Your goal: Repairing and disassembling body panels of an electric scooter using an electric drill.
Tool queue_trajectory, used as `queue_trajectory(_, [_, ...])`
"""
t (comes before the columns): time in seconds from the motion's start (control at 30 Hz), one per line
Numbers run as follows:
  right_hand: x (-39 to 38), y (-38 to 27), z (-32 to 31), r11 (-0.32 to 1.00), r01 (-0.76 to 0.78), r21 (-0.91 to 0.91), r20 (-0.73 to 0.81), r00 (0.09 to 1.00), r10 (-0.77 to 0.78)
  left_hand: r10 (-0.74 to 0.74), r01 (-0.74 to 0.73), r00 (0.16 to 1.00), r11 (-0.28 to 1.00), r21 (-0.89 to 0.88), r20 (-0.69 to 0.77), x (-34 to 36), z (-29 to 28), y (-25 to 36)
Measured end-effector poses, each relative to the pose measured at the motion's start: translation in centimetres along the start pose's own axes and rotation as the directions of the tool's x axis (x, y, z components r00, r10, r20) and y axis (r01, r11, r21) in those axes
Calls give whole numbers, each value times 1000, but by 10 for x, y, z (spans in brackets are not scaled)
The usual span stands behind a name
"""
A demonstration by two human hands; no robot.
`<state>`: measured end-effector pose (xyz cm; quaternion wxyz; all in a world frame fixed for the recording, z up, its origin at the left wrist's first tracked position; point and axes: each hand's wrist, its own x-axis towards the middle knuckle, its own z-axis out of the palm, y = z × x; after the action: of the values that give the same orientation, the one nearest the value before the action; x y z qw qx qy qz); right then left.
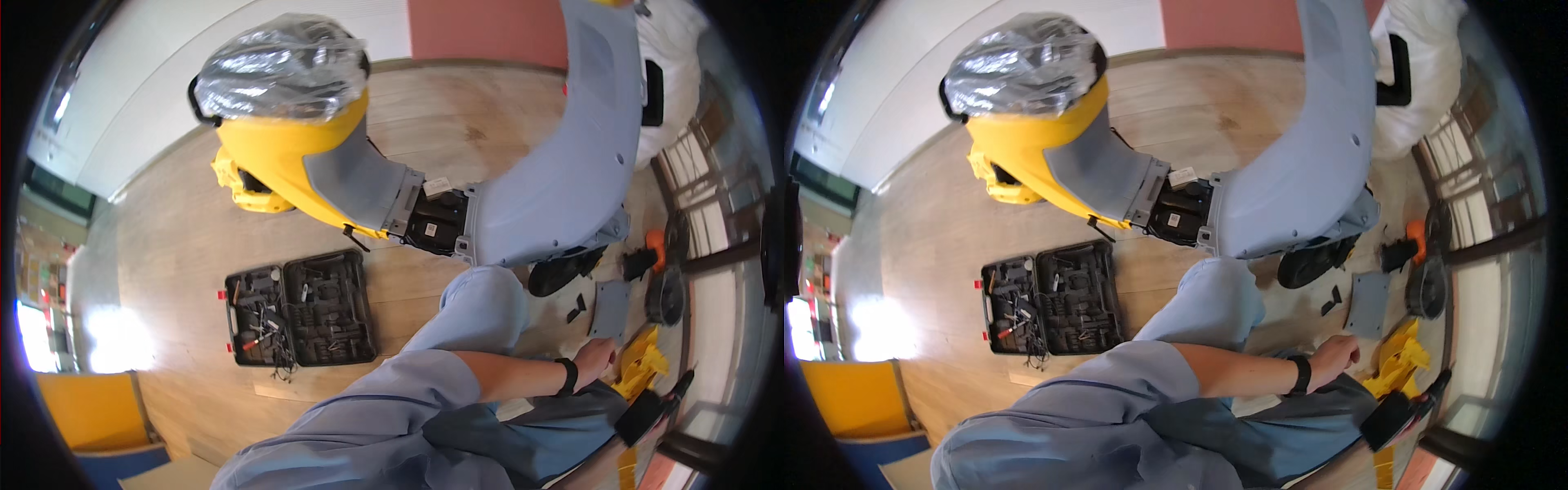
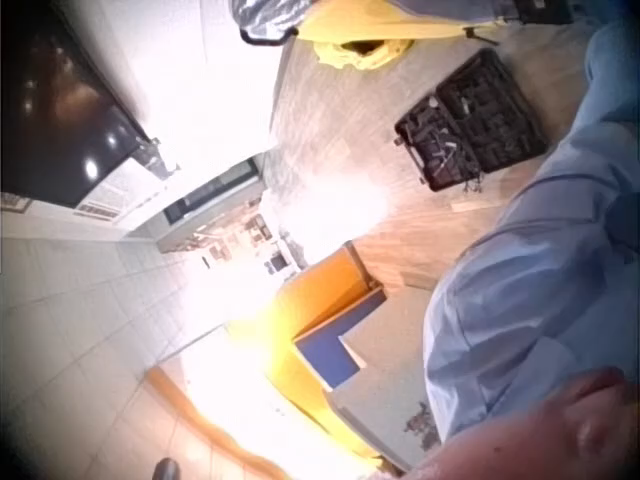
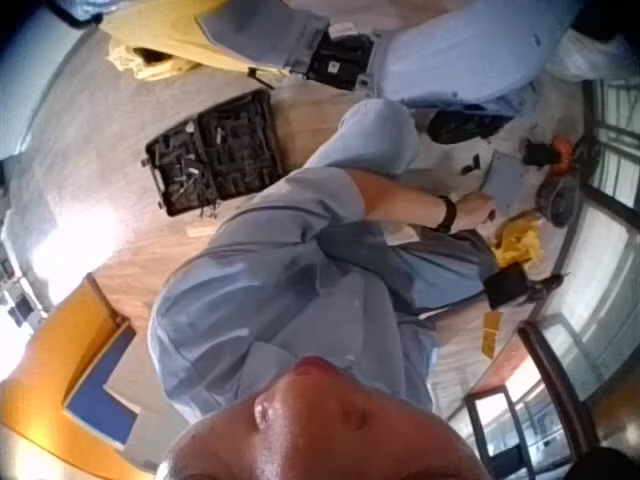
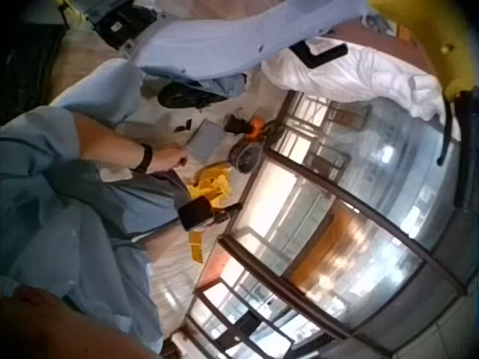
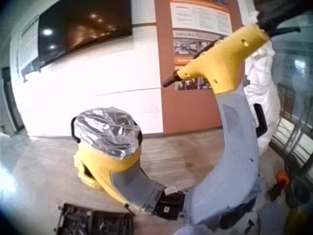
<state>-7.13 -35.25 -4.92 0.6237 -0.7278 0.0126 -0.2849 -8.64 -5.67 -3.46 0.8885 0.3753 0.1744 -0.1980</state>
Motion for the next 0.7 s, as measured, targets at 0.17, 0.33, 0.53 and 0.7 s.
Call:
queue_trajectory(0.17, [-24,-62,23,-80,-720,690,715,694,-85,348,-349,937,936,45,31,-58,-31,21])
queue_trajectory(0.33, [-48,-124,97,-87,-948,306,836,311,-453,334,-338,941,938,-72,-63,-155,-77,38])
queue_trajectory(0.53, [-76,-182,217,92,-985,-143,748,-169,-641,380,-477,850,849,-227,-365,-239,-124,57])
queue_trajectory(0.7, [-87,-217,282,185,-975,-124,880,-195,-432,371,-587,784,705,-398,-497,-258,-140,84])
